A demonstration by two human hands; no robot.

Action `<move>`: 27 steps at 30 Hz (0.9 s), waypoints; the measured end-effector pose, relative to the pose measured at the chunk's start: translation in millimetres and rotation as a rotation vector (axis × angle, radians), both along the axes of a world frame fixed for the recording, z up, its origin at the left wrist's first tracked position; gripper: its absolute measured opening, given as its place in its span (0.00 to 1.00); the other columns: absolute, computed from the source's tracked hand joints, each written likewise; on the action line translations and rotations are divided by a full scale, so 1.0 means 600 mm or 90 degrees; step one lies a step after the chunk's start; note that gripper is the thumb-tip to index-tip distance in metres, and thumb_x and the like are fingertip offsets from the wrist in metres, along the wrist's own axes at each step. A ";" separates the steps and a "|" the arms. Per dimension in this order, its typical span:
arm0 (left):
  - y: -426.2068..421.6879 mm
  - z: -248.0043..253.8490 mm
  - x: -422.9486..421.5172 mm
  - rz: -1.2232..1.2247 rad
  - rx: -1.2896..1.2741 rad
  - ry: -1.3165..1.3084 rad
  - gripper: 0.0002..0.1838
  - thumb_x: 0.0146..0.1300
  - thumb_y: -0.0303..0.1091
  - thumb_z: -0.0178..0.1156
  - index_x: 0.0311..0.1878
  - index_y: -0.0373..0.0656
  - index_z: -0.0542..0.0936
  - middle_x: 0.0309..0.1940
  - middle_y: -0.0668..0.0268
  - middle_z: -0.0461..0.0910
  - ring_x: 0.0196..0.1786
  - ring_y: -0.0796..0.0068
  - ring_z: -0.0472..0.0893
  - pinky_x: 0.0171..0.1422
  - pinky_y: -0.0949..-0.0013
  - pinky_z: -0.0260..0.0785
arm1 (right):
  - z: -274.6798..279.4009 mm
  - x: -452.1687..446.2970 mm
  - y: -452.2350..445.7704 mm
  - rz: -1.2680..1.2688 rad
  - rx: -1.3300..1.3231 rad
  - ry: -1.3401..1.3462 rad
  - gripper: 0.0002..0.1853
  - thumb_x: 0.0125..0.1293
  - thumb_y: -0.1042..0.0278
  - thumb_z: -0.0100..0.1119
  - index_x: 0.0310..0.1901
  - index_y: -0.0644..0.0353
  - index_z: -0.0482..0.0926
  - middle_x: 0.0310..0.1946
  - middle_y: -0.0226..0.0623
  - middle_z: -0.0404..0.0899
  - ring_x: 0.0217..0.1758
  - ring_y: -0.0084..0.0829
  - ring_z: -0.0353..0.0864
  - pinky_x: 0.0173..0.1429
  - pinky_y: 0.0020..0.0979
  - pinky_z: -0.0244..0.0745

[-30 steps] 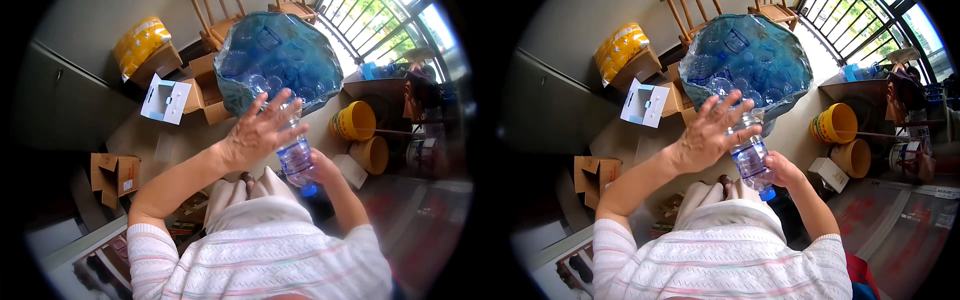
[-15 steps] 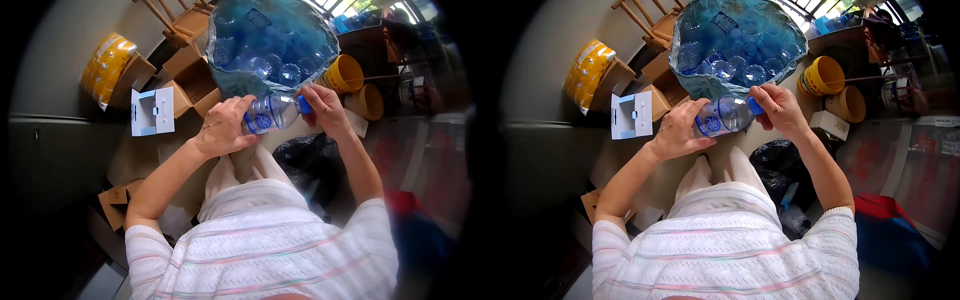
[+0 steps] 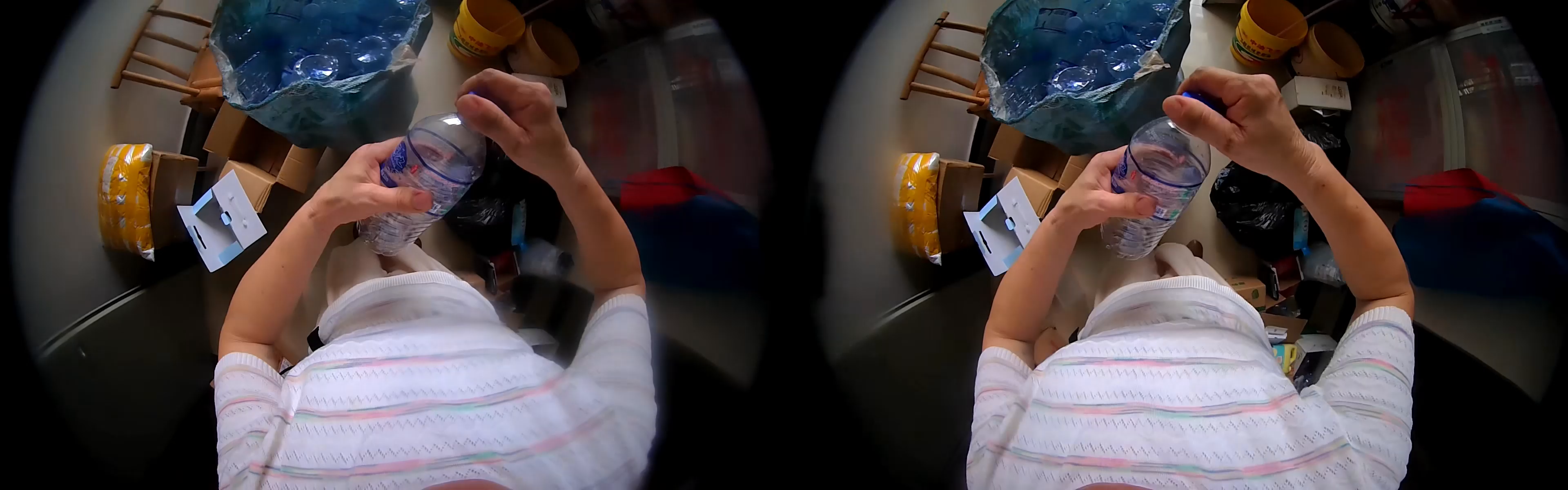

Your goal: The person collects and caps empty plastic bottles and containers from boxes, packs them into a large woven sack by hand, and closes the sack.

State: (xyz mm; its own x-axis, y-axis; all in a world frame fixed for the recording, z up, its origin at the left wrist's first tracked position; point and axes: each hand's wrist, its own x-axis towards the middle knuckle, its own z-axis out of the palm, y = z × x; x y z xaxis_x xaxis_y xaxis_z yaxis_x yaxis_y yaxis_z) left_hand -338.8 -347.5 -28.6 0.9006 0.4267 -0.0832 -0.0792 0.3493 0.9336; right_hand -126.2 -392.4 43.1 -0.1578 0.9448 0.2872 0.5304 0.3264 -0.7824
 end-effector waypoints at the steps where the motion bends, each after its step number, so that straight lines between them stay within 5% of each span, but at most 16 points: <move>1: -0.005 0.002 0.010 -0.037 -0.065 -0.025 0.28 0.42 0.42 0.73 0.46 0.39 0.76 0.38 0.64 0.80 0.40 0.73 0.79 0.53 0.71 0.70 | 0.007 0.014 -0.012 0.032 0.028 -0.005 0.16 0.62 0.55 0.58 0.33 0.63 0.79 0.18 0.31 0.74 0.20 0.17 0.70 0.24 0.21 0.66; 6: -0.038 0.007 0.066 -0.174 -0.177 -0.056 0.25 0.44 0.33 0.72 0.46 0.35 0.77 0.38 0.62 0.80 0.40 0.74 0.79 0.51 0.68 0.73 | 0.085 0.079 -0.090 0.172 -0.041 -0.196 0.17 0.57 0.69 0.59 0.50 0.50 0.77 0.39 0.34 0.80 0.38 0.33 0.81 0.40 0.28 0.77; 13: -0.106 0.027 0.146 -0.268 -0.133 -0.090 0.16 0.48 0.26 0.68 0.42 0.33 0.80 0.33 0.63 0.81 0.33 0.76 0.80 0.38 0.70 0.78 | 0.148 0.122 -0.209 0.119 -0.089 -0.254 0.20 0.51 0.72 0.63 0.48 0.54 0.76 0.38 0.38 0.81 0.38 0.36 0.81 0.45 0.33 0.77; 15: -0.122 0.025 0.163 -0.290 -0.115 -0.067 0.15 0.49 0.25 0.68 0.41 0.33 0.80 0.31 0.65 0.81 0.31 0.78 0.80 0.36 0.73 0.77 | 0.156 0.133 -0.240 0.091 -0.062 -0.296 0.17 0.53 0.65 0.63 0.46 0.59 0.77 0.32 0.39 0.81 0.34 0.35 0.82 0.41 0.31 0.76; 21: -0.159 0.049 0.204 -0.201 0.058 -0.032 0.11 0.51 0.25 0.66 0.39 0.36 0.81 0.25 0.68 0.80 0.26 0.85 0.76 0.31 0.80 0.70 | 0.124 0.167 -0.314 -0.086 -0.112 -0.215 0.21 0.60 0.48 0.55 0.31 0.63 0.78 0.19 0.35 0.78 0.21 0.27 0.79 0.26 0.25 0.73; 27: -0.145 0.075 0.234 -0.066 0.645 -0.045 0.10 0.47 0.29 0.65 0.34 0.40 0.80 0.25 0.61 0.79 0.27 0.64 0.80 0.33 0.67 0.70 | 0.073 0.168 -0.330 -0.331 -0.308 0.000 0.28 0.61 0.43 0.53 0.18 0.62 0.73 0.09 0.29 0.70 0.14 0.19 0.74 0.20 0.20 0.67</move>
State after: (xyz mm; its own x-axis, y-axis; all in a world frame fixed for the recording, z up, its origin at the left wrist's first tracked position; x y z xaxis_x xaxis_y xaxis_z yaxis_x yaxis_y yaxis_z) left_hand -198.7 -434.8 16.6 0.9260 0.1865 0.3281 -0.1596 -0.5944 0.7882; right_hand -25.5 -590.1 87.2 0.3486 0.9192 -0.1831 0.5235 -0.3530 -0.7755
